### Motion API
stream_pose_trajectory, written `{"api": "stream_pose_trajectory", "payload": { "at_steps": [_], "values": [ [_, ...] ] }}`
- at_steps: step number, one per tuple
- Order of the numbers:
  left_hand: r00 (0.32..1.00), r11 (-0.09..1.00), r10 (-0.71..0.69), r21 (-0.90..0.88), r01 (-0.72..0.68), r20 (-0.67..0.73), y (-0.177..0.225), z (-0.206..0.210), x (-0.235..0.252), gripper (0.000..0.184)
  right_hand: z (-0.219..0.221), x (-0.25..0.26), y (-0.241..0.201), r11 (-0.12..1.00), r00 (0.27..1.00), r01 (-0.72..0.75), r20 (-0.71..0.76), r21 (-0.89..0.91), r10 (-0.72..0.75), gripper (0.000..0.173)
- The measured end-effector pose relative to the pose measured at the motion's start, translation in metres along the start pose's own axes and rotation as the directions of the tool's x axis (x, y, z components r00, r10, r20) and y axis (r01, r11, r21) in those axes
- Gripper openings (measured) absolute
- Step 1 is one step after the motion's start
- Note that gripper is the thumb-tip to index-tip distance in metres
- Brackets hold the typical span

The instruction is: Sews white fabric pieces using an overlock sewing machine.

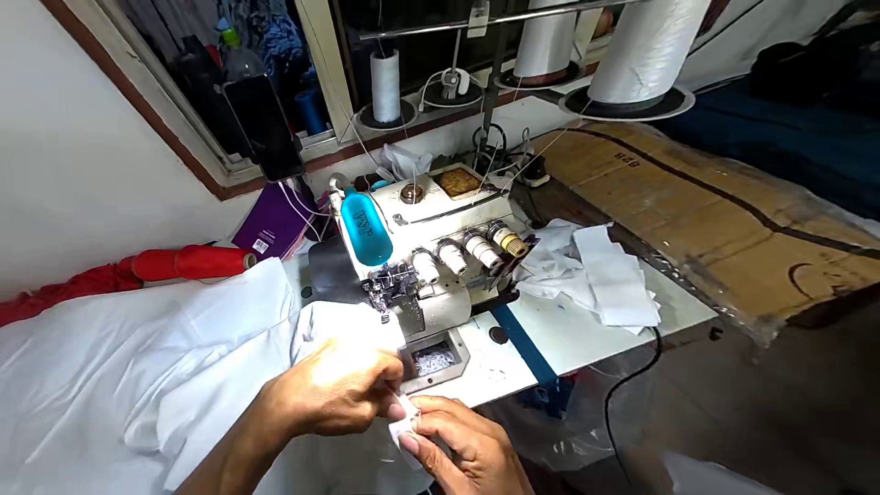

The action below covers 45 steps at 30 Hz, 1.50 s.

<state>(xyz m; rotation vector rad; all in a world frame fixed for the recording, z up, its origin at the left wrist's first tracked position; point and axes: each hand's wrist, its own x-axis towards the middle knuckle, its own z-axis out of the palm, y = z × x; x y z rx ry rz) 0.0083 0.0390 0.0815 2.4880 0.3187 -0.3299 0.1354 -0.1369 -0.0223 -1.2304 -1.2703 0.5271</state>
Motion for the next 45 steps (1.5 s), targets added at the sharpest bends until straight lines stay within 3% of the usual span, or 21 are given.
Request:
{"api": "stream_pose_trajectory", "payload": {
  "at_steps": [2, 6, 11, 18, 22, 24, 27, 29, 33, 38, 41, 45],
  "values": [
    [0.989, 0.999, -0.002, 0.040, 0.008, -0.150, 0.001, 0.005, -0.010, 0.033, 0.001, -0.002, 0.000, 1.000, 0.999, -0.008, -0.036, -0.011, 0.008, 0.014],
    [0.894, 0.998, 0.049, 0.045, -0.032, -0.445, 0.001, 0.022, -0.027, 0.033, 0.005, -0.001, 0.006, 1.000, 0.995, 0.009, -0.103, 0.005, -0.009, 0.015],
    [0.785, 0.999, 0.019, 0.035, 0.003, -0.619, 0.008, 0.034, -0.037, 0.025, 0.010, 0.004, 0.004, 0.999, 0.991, -0.001, -0.132, 0.050, 0.008, 0.014],
    [0.558, 0.982, 0.047, 0.140, 0.127, -0.829, 0.016, 0.043, -0.039, 0.019, 0.013, 0.010, -0.004, 0.982, 0.962, -0.120, -0.229, 0.144, 0.151, 0.012],
    [0.532, 0.966, 0.067, 0.188, 0.177, -0.844, 0.026, 0.022, -0.035, 0.014, 0.009, 0.031, -0.011, 0.971, 0.965, -0.179, -0.166, 0.157, 0.205, 0.017],
    [0.517, 0.951, 0.046, 0.196, 0.239, -0.855, 0.017, 0.014, -0.021, 0.008, 0.010, 0.045, -0.004, 0.954, 0.949, -0.284, -0.114, 0.096, 0.294, 0.014],
    [0.479, 0.950, -0.083, 0.077, 0.304, -0.874, -0.018, 0.031, 0.010, 0.005, 0.014, 0.051, 0.020, 0.881, 0.878, -0.465, -0.086, 0.088, 0.472, 0.011],
    [0.410, 0.932, -0.183, -0.025, 0.362, -0.894, -0.030, 0.048, 0.024, 0.008, 0.017, 0.044, 0.033, 0.842, 0.843, -0.519, -0.078, 0.146, 0.533, 0.009],
    [0.309, 0.894, -0.288, -0.140, 0.425, -0.906, -0.026, 0.060, 0.034, 0.016, 0.022, 0.034, 0.034, 0.819, 0.829, -0.500, -0.118, 0.281, 0.546, 0.007],
    [0.308, 0.854, -0.396, -0.224, 0.469, -0.865, -0.034, 0.040, 0.052, 0.013, 0.031, 0.051, 0.024, 0.834, 0.806, -0.449, -0.256, 0.322, 0.533, 0.010],
    [0.293, 0.832, -0.477, -0.318, 0.454, -0.829, -0.040, 0.025, 0.064, 0.025, 0.040, 0.064, 0.027, 0.865, 0.791, -0.404, -0.361, 0.297, 0.493, 0.012],
    [0.253, 0.803, -0.542, -0.405, 0.436, -0.801, -0.044, 0.024, 0.066, 0.030, 0.042, 0.061, 0.023, 0.858, 0.797, -0.407, -0.338, 0.312, 0.501, 0.017]
  ]
}}
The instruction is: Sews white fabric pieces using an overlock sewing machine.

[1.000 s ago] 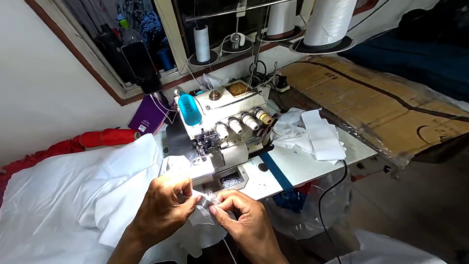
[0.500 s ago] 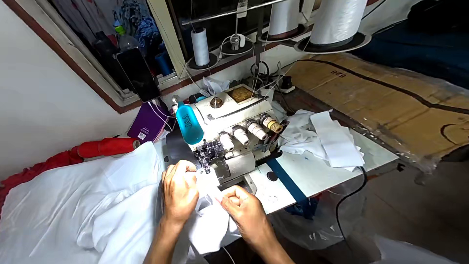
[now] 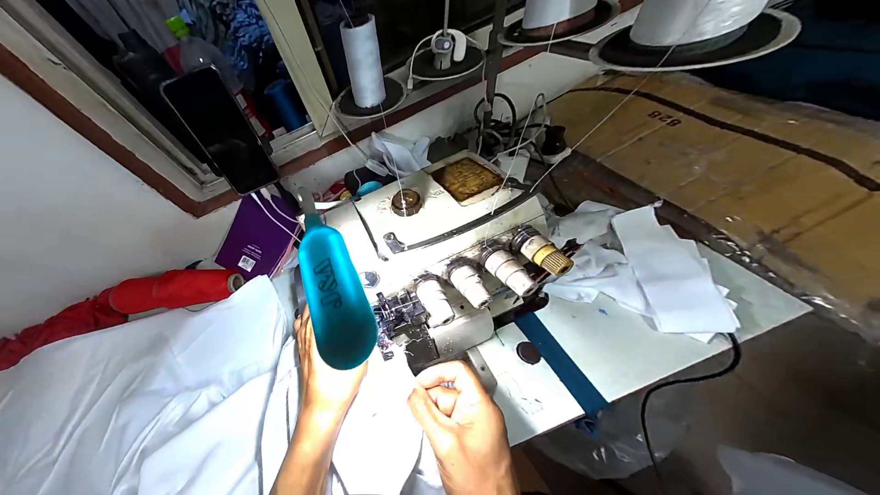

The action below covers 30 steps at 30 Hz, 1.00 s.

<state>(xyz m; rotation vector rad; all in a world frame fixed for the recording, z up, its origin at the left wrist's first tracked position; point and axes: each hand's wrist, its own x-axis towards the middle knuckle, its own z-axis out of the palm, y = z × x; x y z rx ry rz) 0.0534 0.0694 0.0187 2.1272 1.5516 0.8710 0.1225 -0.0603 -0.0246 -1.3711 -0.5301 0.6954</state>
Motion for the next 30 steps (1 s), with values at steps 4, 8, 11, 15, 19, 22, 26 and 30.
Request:
{"api": "stream_pose_trajectory", "payload": {
  "at_steps": [4, 8, 11, 15, 19, 22, 26, 30],
  "values": [
    [0.998, 0.997, -0.061, -0.042, 0.061, 0.010, -0.003, -0.001, 0.004, 0.034, 0.005, 0.001, 0.003, 1.000, 1.000, 0.015, -0.009, 0.023, -0.015, 0.020],
    [0.997, 0.994, -0.073, -0.079, 0.073, 0.000, -0.004, 0.001, 0.004, 0.038, 0.004, 0.000, 0.003, 1.000, 1.000, 0.003, -0.007, 0.030, -0.003, 0.020],
    [0.998, 0.994, -0.062, -0.089, 0.061, -0.010, -0.005, 0.002, 0.006, 0.039, 0.005, 0.000, 0.000, 1.000, 1.000, -0.007, -0.007, 0.027, 0.007, 0.021],
    [1.000, 0.996, -0.026, -0.081, 0.025, -0.002, -0.013, 0.002, 0.014, 0.037, 0.009, 0.003, 0.005, 0.999, 0.998, 0.035, -0.046, 0.009, -0.035, 0.019],
    [0.963, 0.964, 0.257, 0.086, -0.250, -0.084, -0.010, -0.014, 0.001, 0.024, 0.009, 0.007, 0.009, 0.997, 0.996, 0.077, -0.036, -0.016, -0.077, 0.019],
    [0.844, 0.843, 0.535, 0.099, -0.529, -0.041, -0.017, -0.037, -0.042, 0.022, 0.005, 0.008, 0.011, 0.989, 0.993, 0.122, 0.010, -0.084, -0.122, 0.021],
    [0.726, 0.726, 0.657, 0.089, -0.682, 0.205, -0.031, -0.049, -0.076, 0.038, -0.002, 0.011, 0.013, 0.911, 0.964, 0.256, 0.009, -0.324, -0.267, 0.024],
    [0.688, 0.688, 0.687, 0.097, -0.719, 0.234, -0.018, -0.054, -0.084, 0.024, -0.017, 0.017, 0.011, 0.769, 0.872, 0.467, 0.082, -0.436, -0.483, 0.025]
  ]
}}
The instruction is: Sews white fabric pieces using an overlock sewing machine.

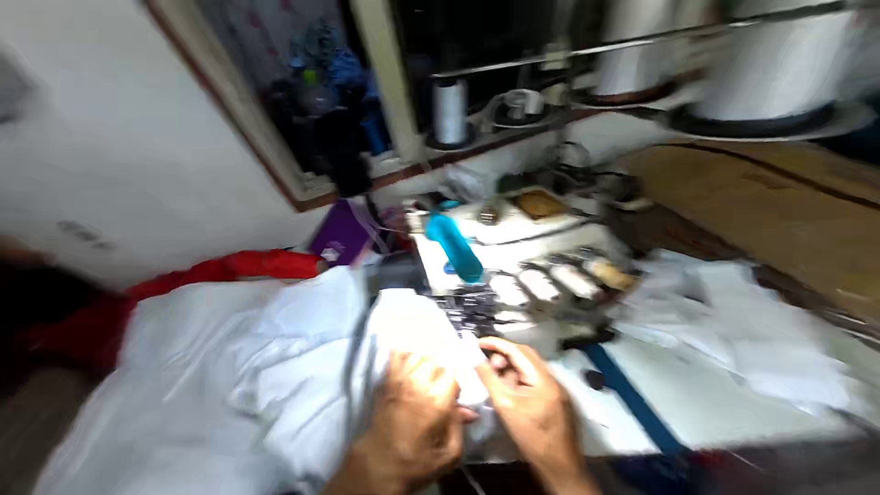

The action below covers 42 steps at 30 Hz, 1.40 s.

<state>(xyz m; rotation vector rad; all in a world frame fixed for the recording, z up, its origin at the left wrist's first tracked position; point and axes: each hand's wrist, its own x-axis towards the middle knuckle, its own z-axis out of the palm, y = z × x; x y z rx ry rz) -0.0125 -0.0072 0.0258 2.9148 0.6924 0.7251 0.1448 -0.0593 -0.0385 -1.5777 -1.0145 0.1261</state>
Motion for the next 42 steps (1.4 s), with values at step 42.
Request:
{"api": "stream_pose_trajectory", "payload": {
  "at_steps": [42],
  "values": [
    [0.996, 0.935, -0.092, -0.343, 0.086, -0.001, 0.013, -0.094, 0.034, 0.015, 0.000, 0.044, 0.022, 0.915, 0.870, 0.379, 0.283, 0.138, -0.403, 0.020]
  ]
}}
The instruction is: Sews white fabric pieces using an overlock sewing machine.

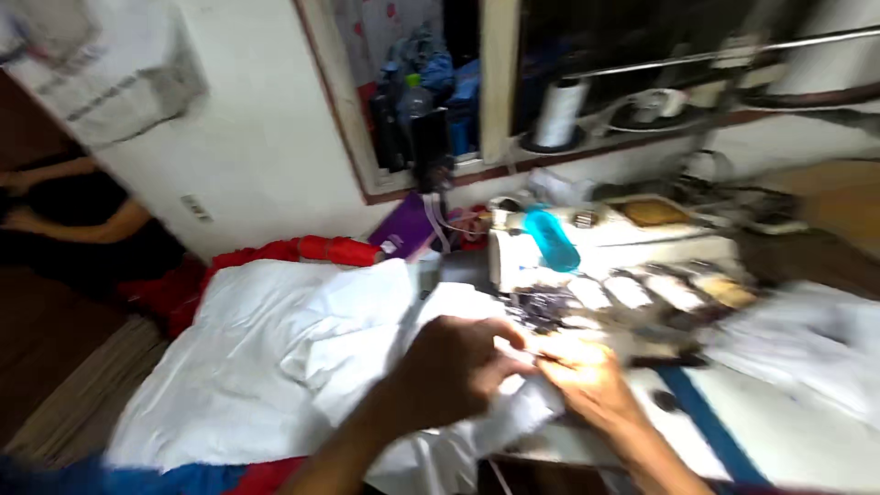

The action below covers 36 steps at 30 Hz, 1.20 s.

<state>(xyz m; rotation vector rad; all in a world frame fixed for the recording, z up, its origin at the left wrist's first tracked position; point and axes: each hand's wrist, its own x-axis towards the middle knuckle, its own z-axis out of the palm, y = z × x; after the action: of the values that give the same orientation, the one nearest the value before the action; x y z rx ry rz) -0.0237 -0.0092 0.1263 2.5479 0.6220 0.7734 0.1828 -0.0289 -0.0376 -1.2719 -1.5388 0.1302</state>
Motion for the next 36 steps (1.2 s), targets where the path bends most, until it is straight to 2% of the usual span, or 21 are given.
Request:
{"api": "stream_pose_trajectory", "payload": {
  "at_steps": [3, 5, 8, 10, 12, 15, 17, 19, 22, 24, 28, 32, 34, 36],
  "values": [
    [0.999, 0.991, 0.032, 0.131, -0.034, 0.021, -0.018, -0.014, 0.006, 0.017, -0.015, 0.006, -0.012, 0.990, 0.972, -0.140, 0.193, 0.004, 0.136, 0.017],
    [0.996, 0.982, 0.057, 0.178, -0.067, 0.062, -0.026, -0.022, 0.007, 0.028, -0.021, 0.012, -0.017, 0.966, 0.926, -0.252, 0.303, 0.048, 0.227, 0.024],
    [0.992, 0.956, 0.050, 0.282, -0.082, 0.119, -0.030, -0.028, 0.009, 0.043, -0.023, 0.016, -0.020, 0.944, 0.902, -0.316, 0.338, 0.091, 0.269, 0.034],
    [0.992, 0.905, 0.071, 0.411, -0.109, 0.105, -0.032, -0.024, 0.012, 0.040, -0.021, 0.017, -0.020, 0.945, 0.907, -0.316, 0.321, 0.088, 0.273, 0.032],
    [0.995, 0.857, 0.075, 0.505, -0.100, 0.069, -0.034, -0.016, 0.014, 0.028, -0.017, 0.017, -0.018, 0.949, 0.915, -0.307, 0.295, 0.067, 0.275, 0.029],
    [0.997, 0.831, 0.080, 0.551, -0.071, 0.008, -0.037, -0.009, 0.017, 0.023, -0.013, 0.015, -0.016, 0.958, 0.937, -0.279, 0.236, 0.067, 0.256, 0.029],
    [0.996, 0.829, 0.085, 0.555, -0.066, -0.009, -0.036, -0.008, 0.018, 0.026, -0.007, 0.008, -0.016, 0.971, 0.972, -0.230, 0.073, 0.071, 0.225, 0.032],
    [0.993, 0.825, 0.112, 0.560, -0.077, -0.029, -0.033, -0.008, 0.019, 0.026, 0.001, 0.000, -0.016, 0.985, 0.975, -0.168, -0.140, 0.048, 0.173, 0.034],
    [0.992, 0.830, 0.119, 0.553, -0.072, -0.049, -0.027, -0.009, 0.018, 0.022, 0.005, -0.005, -0.023, 0.992, 0.950, -0.125, -0.288, 0.009, 0.123, 0.032],
    [0.992, 0.834, 0.118, 0.547, -0.070, -0.053, -0.024, -0.010, 0.018, 0.021, 0.009, -0.002, -0.021, 0.995, 0.955, -0.092, -0.287, -0.036, 0.078, 0.024],
    [0.993, 0.828, 0.107, 0.557, -0.064, -0.046, -0.021, -0.014, 0.015, 0.019, 0.012, 0.004, -0.011, 0.998, 0.982, -0.052, -0.181, -0.024, 0.047, 0.009],
    [0.997, 0.868, 0.075, 0.492, -0.068, 0.005, -0.014, -0.008, 0.013, 0.017, 0.006, -0.004, 0.005, 0.999, 0.982, 0.020, -0.187, 0.049, -0.010, 0.008],
    [0.996, 0.862, 0.083, 0.503, -0.062, -0.019, -0.009, -0.005, 0.015, 0.022, 0.007, -0.005, 0.009, 0.996, 0.981, 0.038, -0.194, 0.087, -0.020, 0.011],
    [0.996, 0.859, 0.081, 0.510, -0.048, -0.043, -0.005, -0.006, 0.020, 0.030, -0.001, -0.002, 0.005, 0.994, 0.996, -0.018, -0.089, 0.109, 0.028, 0.011]
  ]
}}
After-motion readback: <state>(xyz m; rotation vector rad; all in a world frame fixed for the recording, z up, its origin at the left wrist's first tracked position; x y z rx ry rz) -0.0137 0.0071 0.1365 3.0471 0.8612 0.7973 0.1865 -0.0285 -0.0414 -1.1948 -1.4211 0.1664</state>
